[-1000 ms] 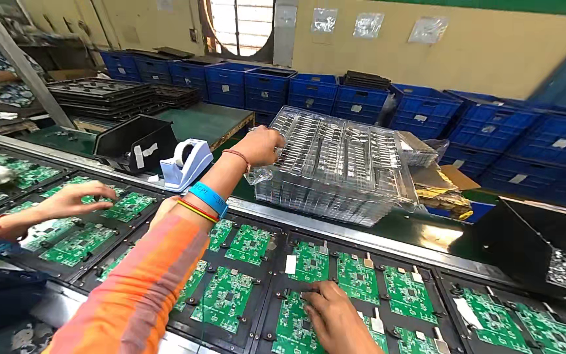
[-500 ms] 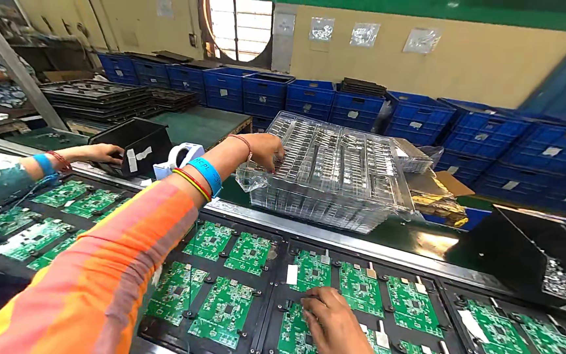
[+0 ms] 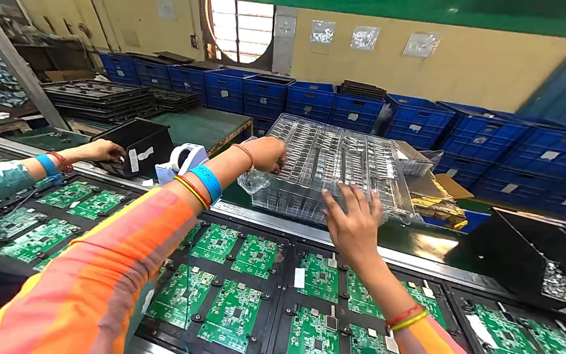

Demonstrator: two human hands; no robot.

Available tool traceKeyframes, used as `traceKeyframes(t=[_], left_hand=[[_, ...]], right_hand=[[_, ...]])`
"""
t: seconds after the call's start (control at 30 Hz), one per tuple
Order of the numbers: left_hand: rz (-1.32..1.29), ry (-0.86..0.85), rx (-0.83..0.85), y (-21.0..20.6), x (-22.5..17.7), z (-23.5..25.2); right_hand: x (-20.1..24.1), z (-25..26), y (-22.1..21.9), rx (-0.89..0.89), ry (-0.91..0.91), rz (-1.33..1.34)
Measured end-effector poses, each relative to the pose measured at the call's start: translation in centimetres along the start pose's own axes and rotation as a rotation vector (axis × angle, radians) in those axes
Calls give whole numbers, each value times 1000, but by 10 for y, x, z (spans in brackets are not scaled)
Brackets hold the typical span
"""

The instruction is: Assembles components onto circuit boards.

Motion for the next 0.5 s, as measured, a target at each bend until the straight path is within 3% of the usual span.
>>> traceKeyframes(t=[0.17,0.3,0.4,0.5], left_hand=[[-77,-16,-139,3,9,-3],[-183,-38,-344,22,16,-10],[-241,-10,-390,29,17,-15],[-306,19,-436,25,16,-19]], right_hand=[[-19,8,-18,39,-79,41],[-29,25,-3,205,-192,161],[-51,25,-33,30,-147,61],[-62,32,-45,66,-159,63]])
Point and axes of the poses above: each hand's wrist, its own z-axis towards the middle knuckle, its own y-axis out of the back of the hand, x = y × z, the point moved 6 cm from there along z, towards the middle knuckle, and after that the axes turned 14 degrees about y, right-handed, at the moved point
